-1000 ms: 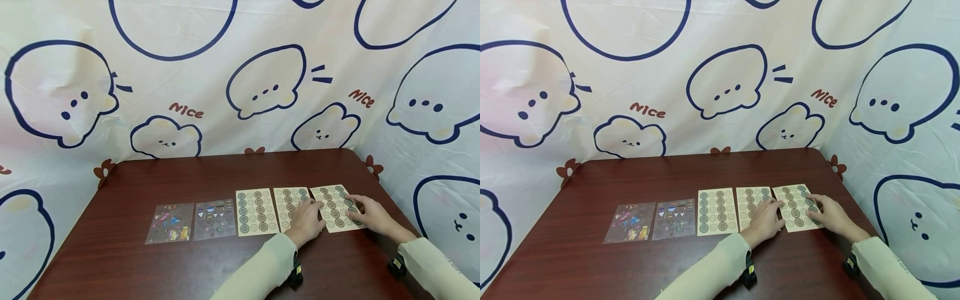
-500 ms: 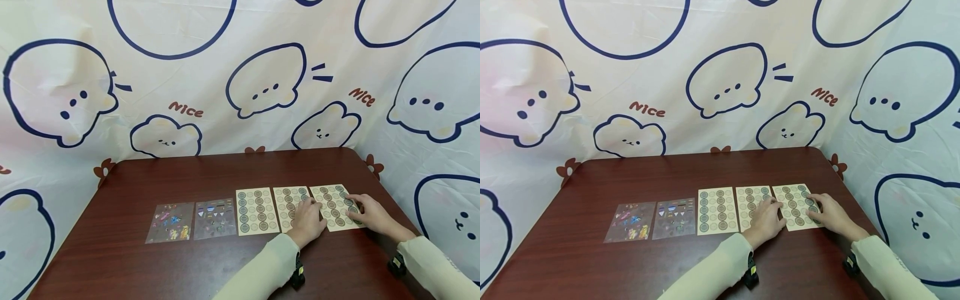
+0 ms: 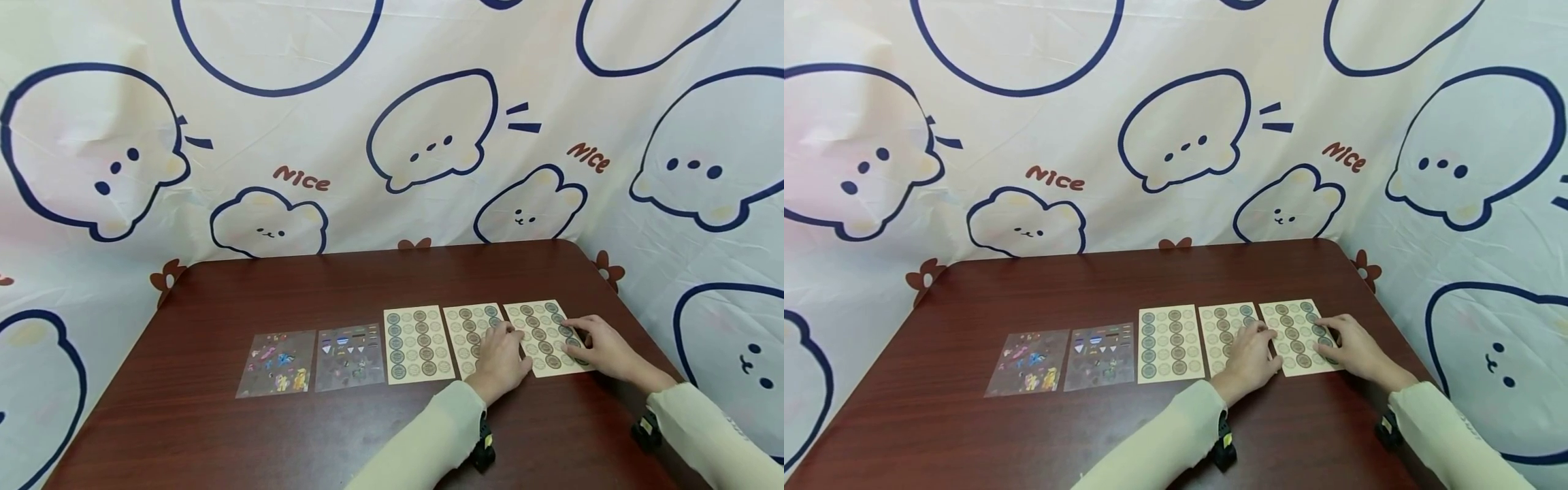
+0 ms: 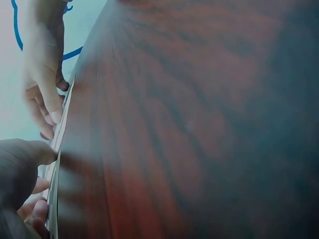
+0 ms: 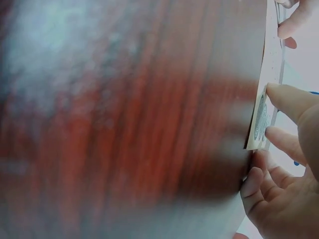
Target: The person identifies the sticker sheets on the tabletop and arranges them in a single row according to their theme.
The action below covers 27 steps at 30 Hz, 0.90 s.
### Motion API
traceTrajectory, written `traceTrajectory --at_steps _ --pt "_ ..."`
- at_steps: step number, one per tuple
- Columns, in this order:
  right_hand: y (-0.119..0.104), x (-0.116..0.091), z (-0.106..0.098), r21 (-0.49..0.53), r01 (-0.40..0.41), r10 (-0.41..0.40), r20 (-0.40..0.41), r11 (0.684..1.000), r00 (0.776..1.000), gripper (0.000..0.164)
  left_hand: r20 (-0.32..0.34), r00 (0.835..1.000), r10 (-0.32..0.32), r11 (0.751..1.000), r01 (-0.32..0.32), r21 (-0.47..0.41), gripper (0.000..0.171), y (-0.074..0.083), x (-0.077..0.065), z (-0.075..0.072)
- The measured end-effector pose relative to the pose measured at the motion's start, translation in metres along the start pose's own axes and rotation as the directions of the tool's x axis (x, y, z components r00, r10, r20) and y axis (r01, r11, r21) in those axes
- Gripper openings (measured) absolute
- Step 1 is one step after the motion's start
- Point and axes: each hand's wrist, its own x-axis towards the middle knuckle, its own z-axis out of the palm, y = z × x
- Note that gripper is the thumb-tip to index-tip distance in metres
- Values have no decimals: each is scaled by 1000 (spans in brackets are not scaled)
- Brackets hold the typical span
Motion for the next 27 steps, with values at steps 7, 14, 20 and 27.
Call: traceTrajectory --at_steps 7,14,20,27 --pt "0 0 1 -6 5 -5 5 1000 1000 50 -5 1000 15 1000 -15 7 40 -3 1 1" --pt "-1 -1 1 10 20 -19 -10 1000 1000 48 -9 1000 23 1000 -23 19 40 -4 0 0" --pt "-1 -1 0 4 17 -17 -7 1000 1000 49 -11 1000 18 999 -17 49 39 -2 0 1" --pt "-2 -2 0 18 13 -13 -5 1000 1000 49 1 1000 15 998 -15 66 39 0 0 1"
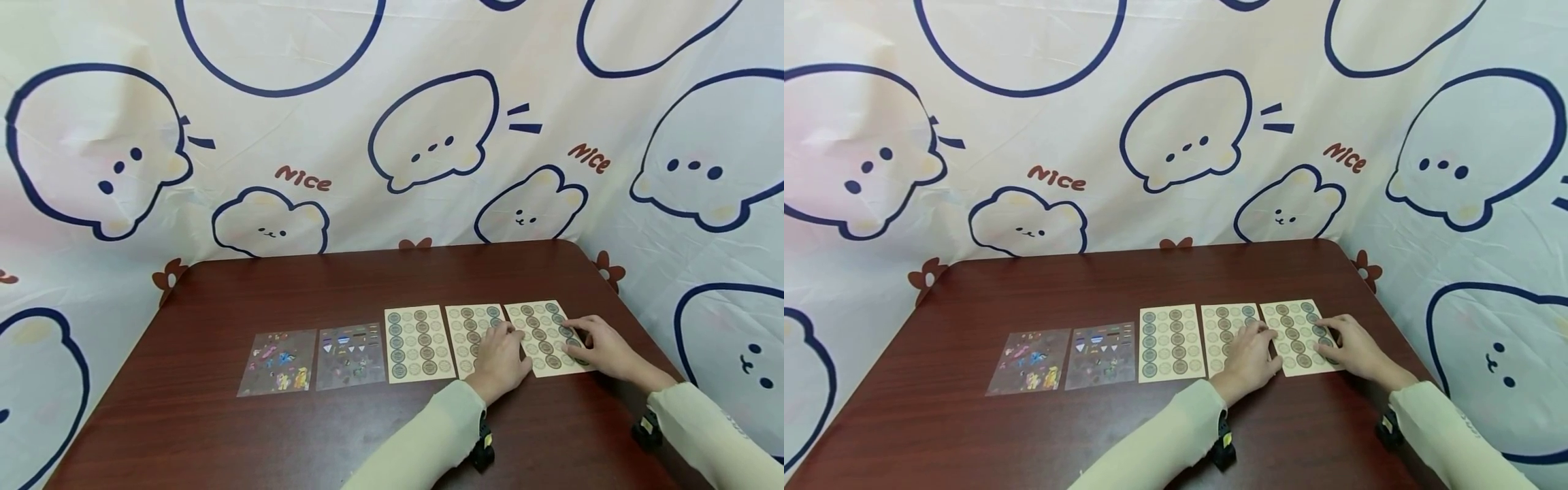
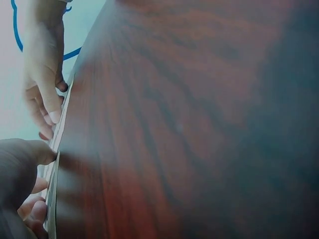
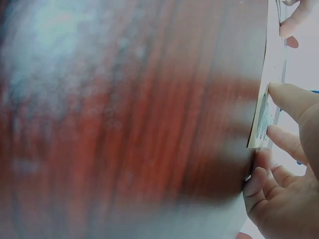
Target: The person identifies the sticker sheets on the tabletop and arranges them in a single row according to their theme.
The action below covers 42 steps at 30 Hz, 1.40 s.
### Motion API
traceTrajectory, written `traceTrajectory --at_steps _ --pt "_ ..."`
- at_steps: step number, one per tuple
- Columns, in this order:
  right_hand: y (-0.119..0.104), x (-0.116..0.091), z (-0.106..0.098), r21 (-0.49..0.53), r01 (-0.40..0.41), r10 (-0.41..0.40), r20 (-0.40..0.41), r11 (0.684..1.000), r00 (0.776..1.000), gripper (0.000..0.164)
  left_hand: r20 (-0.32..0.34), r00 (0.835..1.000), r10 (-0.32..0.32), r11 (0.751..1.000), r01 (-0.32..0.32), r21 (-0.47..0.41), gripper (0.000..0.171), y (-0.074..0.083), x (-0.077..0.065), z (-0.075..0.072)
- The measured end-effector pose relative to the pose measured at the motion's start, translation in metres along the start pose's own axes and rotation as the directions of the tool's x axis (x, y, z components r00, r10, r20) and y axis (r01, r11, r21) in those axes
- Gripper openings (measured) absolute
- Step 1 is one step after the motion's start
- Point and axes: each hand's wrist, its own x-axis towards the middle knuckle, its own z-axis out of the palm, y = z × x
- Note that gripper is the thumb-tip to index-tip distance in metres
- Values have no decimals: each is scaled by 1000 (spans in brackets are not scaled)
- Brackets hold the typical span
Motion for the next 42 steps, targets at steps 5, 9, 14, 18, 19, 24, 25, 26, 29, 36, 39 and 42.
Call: traceTrajectory --at_steps 5,9,14,18,19,24,25,26,29,36,39,42 --pt "1 0 2 1 0 0 0 1000 1000 49 12 1000 4 1000 -4 6 37 -2 1 0" --pt "2 1 4 -1 7 -7 -12 1000 1000 48 -8 1000 25 1000 -24 17 37 -4 1 0" --pt "3 2 5 0 23 -23 -13 1000 1000 48 -27 999 25 1000 -24 15 39 -5 0 0" --pt "3 3 4 4 29 -29 -11 1000 1000 48 -27 999 33 999 -33 13 39 -6 1 -1" --pt "3 4 4 4 28 -28 -11 1000 1000 48 -23 999 35 999 -35 12 40 -6 2 -1" --pt "5 4 4 5 25 -25 -8 1000 1000 49 -8 999 36 999 -36 -14 42 -7 1 -6" --pt "6 4 4 7 22 -22 -10 1000 1000 49 -5 999 36 999 -36 -20 42 -8 1 -7" --pt "7 4 3 10 24 -24 -11 1000 1000 49 -4 999 37 999 -37 -26 42 -8 1 -7" --pt "8 3 2 17 32 -32 -18 999 999 50 -2 999 48 998 -48 -38 42 -7 0 -9" --pt "8 1 0 64 32 -32 -12 997 999 48 -21 995 93 993 -95 -77 43 -5 -7 -11" --pt "6 0 -1 79 1 -2 6 997 1000 48 -26 993 118 988 -120 -96 44 -4 -11 -14" --pt "5 0 -3 67 -26 25 10 997 1000 49 -35 991 130 984 -133 -117 44 -5 -17 -17"
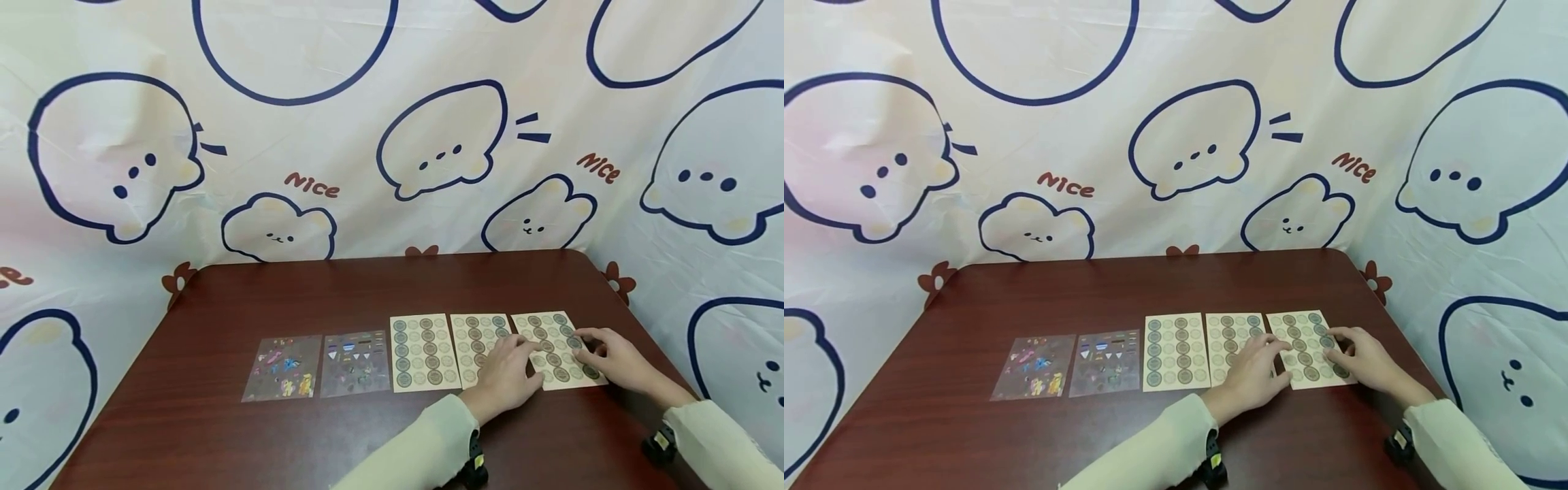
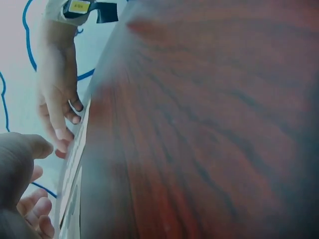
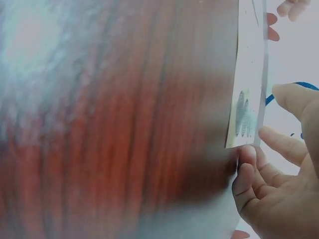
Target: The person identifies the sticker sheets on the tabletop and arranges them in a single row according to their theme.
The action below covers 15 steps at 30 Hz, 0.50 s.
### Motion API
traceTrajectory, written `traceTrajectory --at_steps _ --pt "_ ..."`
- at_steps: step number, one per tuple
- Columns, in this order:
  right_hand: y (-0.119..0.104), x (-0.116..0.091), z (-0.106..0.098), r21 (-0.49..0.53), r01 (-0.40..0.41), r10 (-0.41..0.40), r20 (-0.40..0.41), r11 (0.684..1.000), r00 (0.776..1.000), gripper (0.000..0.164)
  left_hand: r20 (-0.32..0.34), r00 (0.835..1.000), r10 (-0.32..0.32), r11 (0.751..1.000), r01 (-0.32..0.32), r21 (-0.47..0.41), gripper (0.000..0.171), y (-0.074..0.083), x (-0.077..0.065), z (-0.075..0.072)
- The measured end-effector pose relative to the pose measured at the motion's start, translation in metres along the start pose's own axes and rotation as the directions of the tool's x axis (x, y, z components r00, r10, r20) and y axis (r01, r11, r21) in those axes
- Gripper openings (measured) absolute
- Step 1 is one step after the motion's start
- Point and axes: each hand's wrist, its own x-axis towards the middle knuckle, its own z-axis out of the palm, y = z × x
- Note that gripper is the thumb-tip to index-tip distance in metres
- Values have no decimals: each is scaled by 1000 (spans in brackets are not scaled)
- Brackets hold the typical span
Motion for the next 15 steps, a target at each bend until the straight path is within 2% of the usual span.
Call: traceTrajectory --at_steps 6,11,15 --pt "-7 0 -2 3 -11 11 -65 1000 998 43 -7 1000 22 998 -22 -54 40 -3 -14 -7" --pt "-17 4 -2 35 49 -44 -132 998 990 37 3 1000 22 995 -22 -99 38 -10 -24 -15" --pt "-27 4 0 69 73 -62 -154 995 986 35 7 1000 19 993 -18 -115 38 -15 -32 -21"
